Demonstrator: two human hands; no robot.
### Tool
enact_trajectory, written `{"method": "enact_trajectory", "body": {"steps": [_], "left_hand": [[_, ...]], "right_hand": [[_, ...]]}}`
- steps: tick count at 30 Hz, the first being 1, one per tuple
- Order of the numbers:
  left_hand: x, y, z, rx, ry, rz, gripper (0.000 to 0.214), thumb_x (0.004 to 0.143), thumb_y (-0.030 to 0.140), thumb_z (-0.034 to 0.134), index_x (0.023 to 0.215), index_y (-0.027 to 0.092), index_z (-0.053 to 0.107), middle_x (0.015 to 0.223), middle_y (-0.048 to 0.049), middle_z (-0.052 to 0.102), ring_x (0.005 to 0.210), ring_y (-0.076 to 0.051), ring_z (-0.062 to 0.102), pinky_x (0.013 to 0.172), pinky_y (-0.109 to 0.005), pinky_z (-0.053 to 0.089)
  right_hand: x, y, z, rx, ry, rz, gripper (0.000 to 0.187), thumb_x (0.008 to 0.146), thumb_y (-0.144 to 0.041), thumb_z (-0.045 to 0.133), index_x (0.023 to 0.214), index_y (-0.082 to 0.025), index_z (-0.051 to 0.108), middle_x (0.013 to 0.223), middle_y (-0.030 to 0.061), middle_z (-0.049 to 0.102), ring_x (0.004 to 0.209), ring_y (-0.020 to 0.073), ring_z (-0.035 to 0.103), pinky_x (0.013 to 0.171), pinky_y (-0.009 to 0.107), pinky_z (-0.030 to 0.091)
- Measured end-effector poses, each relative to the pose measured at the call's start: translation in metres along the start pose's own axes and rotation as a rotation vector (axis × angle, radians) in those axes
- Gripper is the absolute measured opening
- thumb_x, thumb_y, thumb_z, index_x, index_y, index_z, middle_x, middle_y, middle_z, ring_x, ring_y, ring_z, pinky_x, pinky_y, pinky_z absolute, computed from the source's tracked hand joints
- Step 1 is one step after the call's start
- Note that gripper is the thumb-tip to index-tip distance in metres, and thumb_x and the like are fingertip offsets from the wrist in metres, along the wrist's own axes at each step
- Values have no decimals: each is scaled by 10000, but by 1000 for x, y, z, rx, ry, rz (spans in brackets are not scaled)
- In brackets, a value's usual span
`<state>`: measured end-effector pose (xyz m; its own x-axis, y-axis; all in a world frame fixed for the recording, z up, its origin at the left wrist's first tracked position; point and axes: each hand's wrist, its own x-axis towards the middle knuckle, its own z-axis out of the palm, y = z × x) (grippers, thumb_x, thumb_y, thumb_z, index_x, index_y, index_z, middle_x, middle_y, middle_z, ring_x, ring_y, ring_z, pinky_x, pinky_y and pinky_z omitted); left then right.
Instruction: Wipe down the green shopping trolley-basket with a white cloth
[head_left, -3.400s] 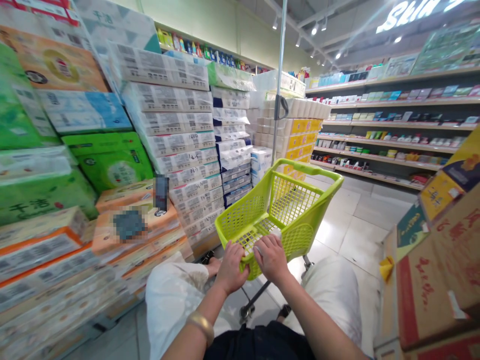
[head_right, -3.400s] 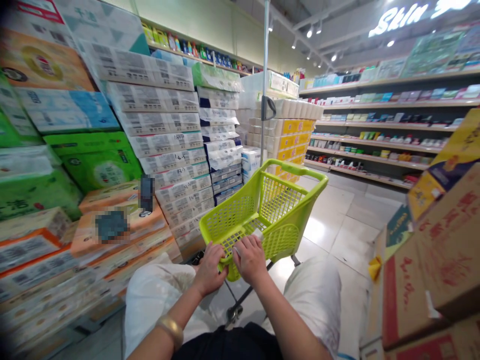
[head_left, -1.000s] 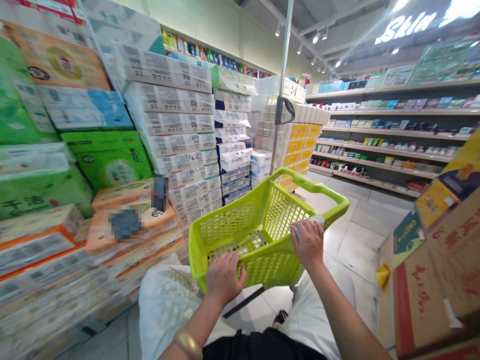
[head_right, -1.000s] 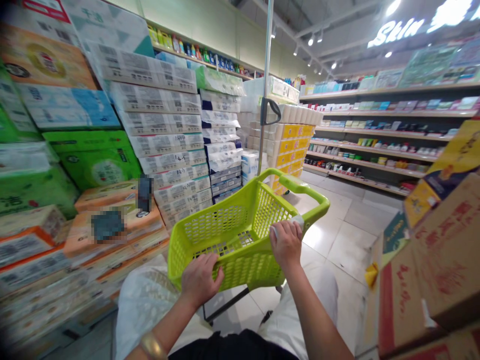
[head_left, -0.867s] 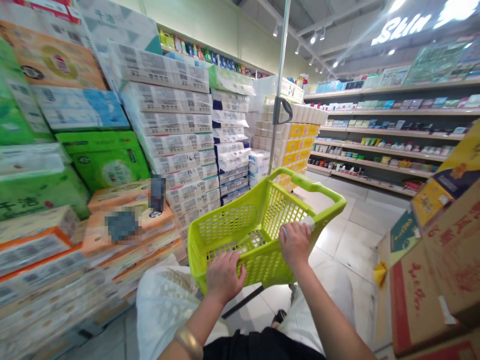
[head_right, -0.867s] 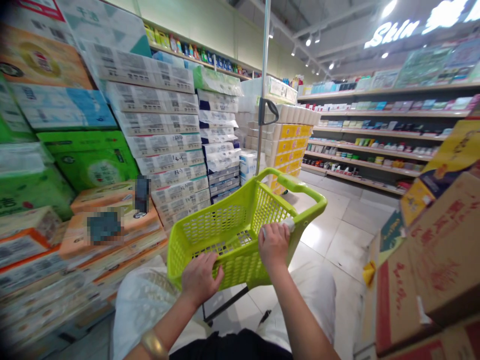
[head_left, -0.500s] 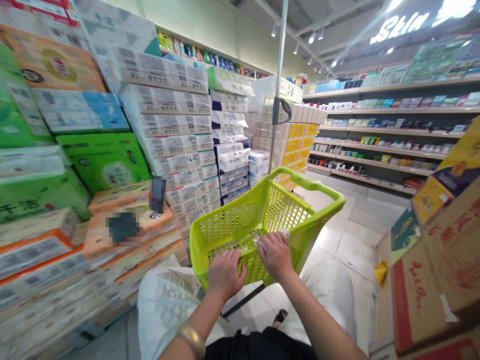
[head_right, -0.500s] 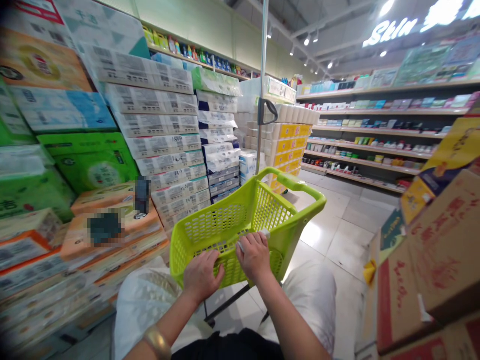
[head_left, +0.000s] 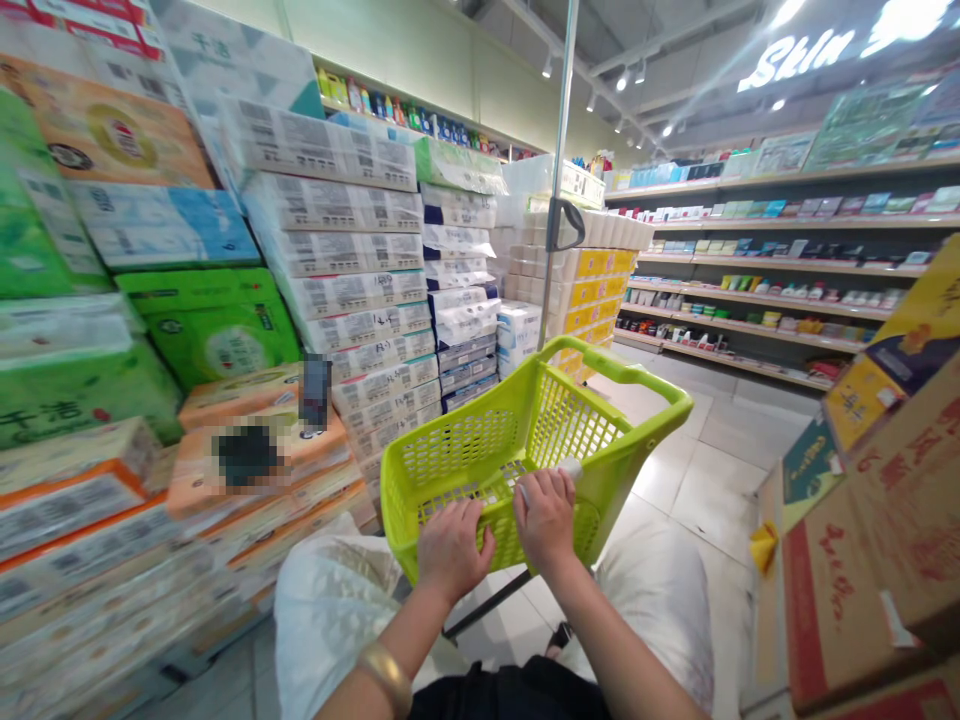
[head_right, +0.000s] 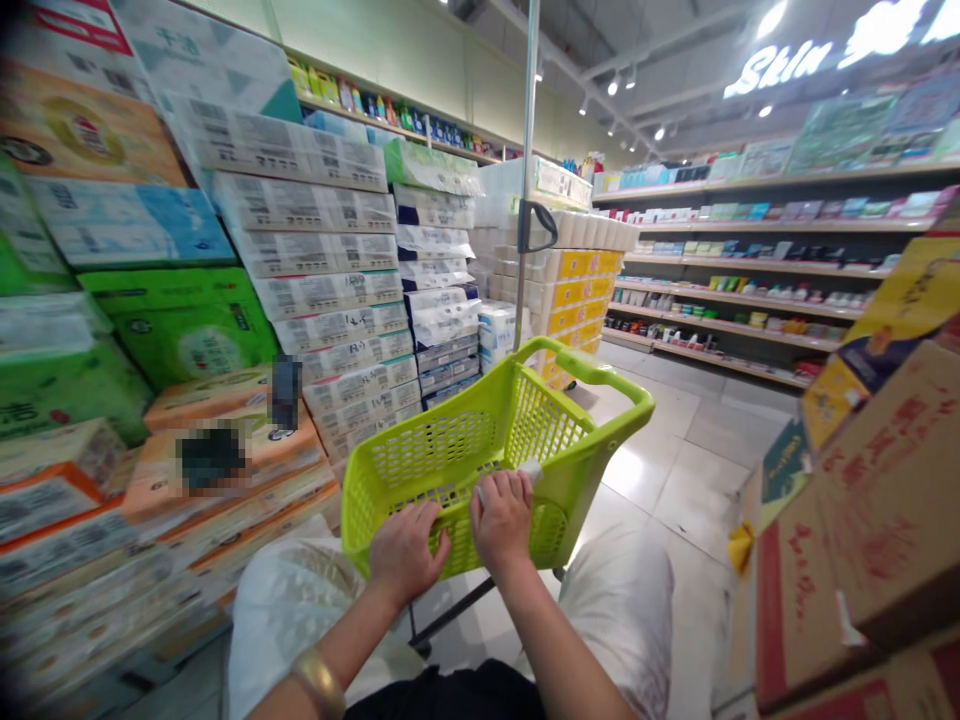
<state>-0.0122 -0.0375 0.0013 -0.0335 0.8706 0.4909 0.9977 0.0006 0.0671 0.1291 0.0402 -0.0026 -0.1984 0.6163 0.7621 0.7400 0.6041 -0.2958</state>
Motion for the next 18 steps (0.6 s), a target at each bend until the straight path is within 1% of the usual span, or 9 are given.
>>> {"method": "enact_trajectory", "body": {"steps": [2,5,11,14,16,18], "left_hand": [[0,-1,0,-3,0,4,87,794,265,512,859,221,550,830,-37,651,818,-225,572,712,-348,377],[-1,-2,0,-4,14,10,86,795,267,509,848,219,557,818,-37,650,809,-223,572,709,-350,380],[-2,-5,2,26,70,30,80,785,251,507,834,217,562,801,-43,650,793,-219,572,713,-353,386],[-3,-5,2,42,72,48,91,793,251,502,848,215,566,806,-48,649,791,-220,572,711,-352,390],[-3,-5,1,42,66,56,101,801,260,498,857,215,569,809,-48,648,787,-220,569,711,-354,395],[-3,-4,1,35,63,55,105,806,267,496,861,215,569,815,-48,647,788,-219,567,712,-353,397]], "right_hand": [[-7,-13,5,45,-15,-9,186,915,-244,452,798,-235,596,823,28,596,916,201,490,1044,384,249],[-11,-19,8,69,-25,-35,176,915,-259,466,798,-236,596,821,26,594,923,201,486,1032,382,253],[-10,-11,1,46,-59,-90,156,921,-264,477,830,-240,602,835,20,603,928,192,494,1006,364,261],[-8,-7,-3,49,-90,-146,156,931,-273,474,862,-250,612,843,15,615,917,183,509,987,349,274],[-7,-1,-7,47,-95,-170,160,934,-283,474,872,-255,619,848,13,622,907,179,516,973,339,283],[-3,9,-11,26,-75,-163,168,937,-281,470,880,-256,626,842,15,627,906,180,518,975,338,283]]}}
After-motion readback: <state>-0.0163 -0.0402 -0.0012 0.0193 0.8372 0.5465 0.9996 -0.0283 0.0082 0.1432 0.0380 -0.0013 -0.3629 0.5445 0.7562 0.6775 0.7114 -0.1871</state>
